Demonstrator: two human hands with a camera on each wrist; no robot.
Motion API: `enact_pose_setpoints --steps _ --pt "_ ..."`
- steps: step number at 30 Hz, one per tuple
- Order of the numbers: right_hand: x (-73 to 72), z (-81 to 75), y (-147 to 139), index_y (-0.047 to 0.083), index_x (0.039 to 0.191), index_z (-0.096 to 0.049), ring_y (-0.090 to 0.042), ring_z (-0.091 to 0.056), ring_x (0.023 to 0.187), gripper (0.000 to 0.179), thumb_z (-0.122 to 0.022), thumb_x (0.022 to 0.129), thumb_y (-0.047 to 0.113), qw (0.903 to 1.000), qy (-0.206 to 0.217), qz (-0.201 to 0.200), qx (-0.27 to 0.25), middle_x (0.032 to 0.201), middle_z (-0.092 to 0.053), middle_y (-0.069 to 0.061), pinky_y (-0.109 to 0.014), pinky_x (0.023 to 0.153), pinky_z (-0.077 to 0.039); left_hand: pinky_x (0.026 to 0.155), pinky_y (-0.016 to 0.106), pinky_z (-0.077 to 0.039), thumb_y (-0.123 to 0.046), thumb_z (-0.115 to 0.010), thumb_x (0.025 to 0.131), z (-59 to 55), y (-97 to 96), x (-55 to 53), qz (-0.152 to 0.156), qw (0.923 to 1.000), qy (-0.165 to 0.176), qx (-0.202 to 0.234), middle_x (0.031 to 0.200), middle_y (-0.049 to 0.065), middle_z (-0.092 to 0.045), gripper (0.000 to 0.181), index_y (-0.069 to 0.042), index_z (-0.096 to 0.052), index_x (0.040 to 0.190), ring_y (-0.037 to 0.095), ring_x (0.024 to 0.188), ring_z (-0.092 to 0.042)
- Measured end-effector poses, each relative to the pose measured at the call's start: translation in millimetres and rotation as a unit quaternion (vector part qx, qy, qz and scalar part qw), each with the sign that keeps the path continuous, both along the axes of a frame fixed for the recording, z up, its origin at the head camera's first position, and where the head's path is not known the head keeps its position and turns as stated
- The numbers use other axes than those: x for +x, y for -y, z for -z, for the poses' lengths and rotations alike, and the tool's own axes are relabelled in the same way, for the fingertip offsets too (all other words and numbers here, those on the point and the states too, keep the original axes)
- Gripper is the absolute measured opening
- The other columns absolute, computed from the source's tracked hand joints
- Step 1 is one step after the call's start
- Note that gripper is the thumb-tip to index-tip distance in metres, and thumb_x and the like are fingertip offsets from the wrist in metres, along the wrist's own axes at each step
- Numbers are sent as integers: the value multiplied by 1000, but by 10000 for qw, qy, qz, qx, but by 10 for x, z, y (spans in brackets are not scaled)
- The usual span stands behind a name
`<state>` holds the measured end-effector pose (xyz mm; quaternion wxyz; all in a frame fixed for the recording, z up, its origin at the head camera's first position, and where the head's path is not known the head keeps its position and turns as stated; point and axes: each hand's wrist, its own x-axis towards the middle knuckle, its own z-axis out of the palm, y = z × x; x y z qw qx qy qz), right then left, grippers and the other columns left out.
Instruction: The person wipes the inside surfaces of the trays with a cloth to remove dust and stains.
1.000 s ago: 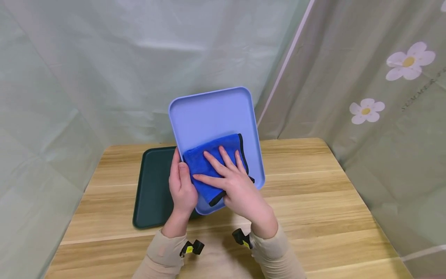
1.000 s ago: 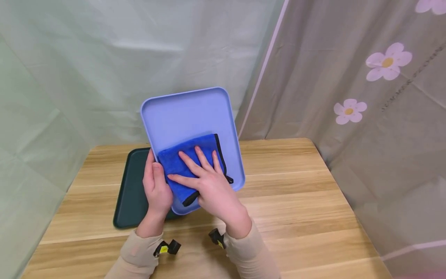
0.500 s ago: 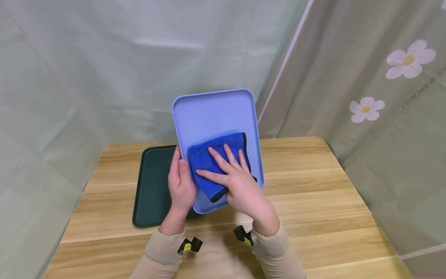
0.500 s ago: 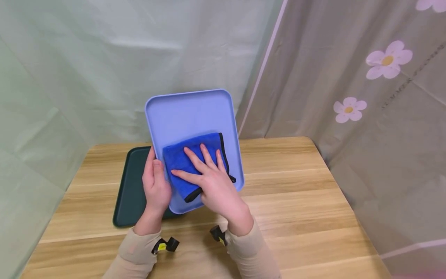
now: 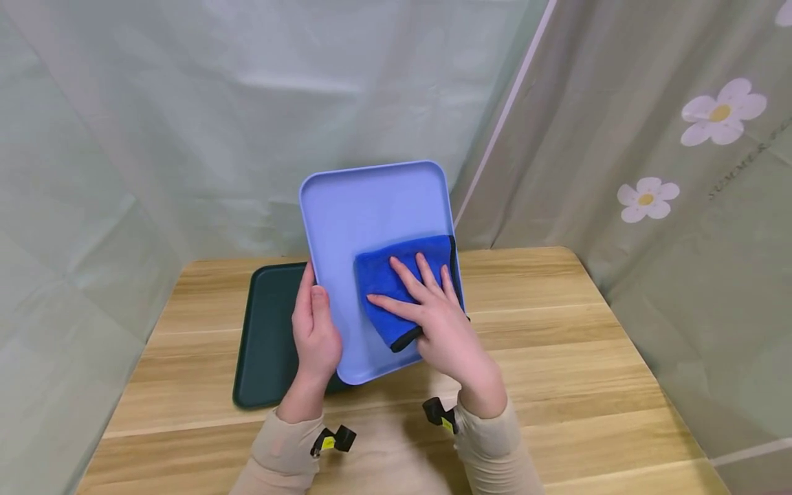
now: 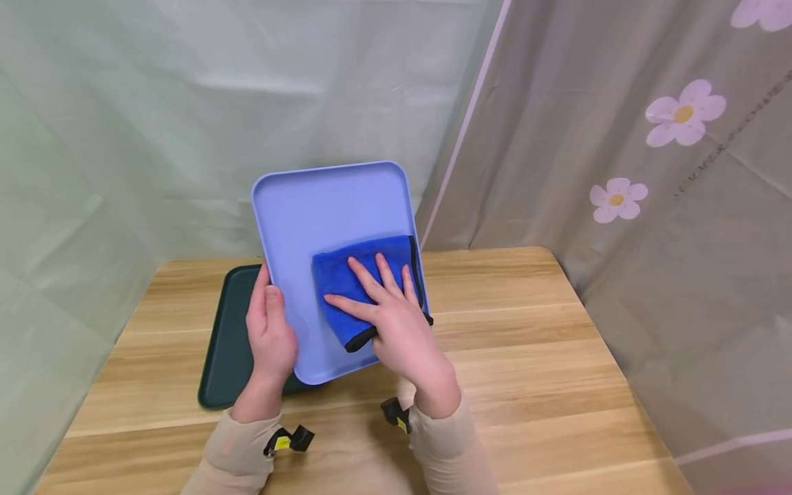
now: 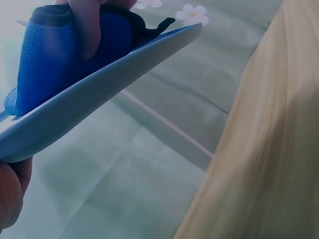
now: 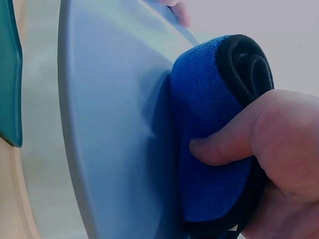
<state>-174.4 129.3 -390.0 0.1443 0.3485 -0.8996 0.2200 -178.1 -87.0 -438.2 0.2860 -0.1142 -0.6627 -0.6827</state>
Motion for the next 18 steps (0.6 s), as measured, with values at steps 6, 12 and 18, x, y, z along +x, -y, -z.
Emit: enact_pose_setpoints --steps 6,12,18 --pt "-23 -12 -36 41 152 -61 -33 1 164 113 -51 64 -28 9999 48 91 -17 179 -14 4 -67 126 4 115 29 -44 -18 -33 119 -3 7 -11 -6 9999 70 109 167 15 -42 51 -2 -31 167 35 144 -49" --pt "-19 -18 -48 40 152 -61 -33 2 164 110 -51 68 -29 9996 214 154 -62 178 -15 3 -67 127 4 116 28 -43 -18 -33 119 -1 0 -8 -28 9998 113 150 168 16 -41 52 -1 -31 167 35 146 -47" --pt "14 -17 -20 41 154 -59 -33 3 164 109 -53 71 -29 9994 292 159 -59 178 -14 3 -66 126 6 115 30 -45 -21 -33 119 -6 3 -12 48 9997 70 212 167 13 -43 52 -4 -31 168 33 143 -50"
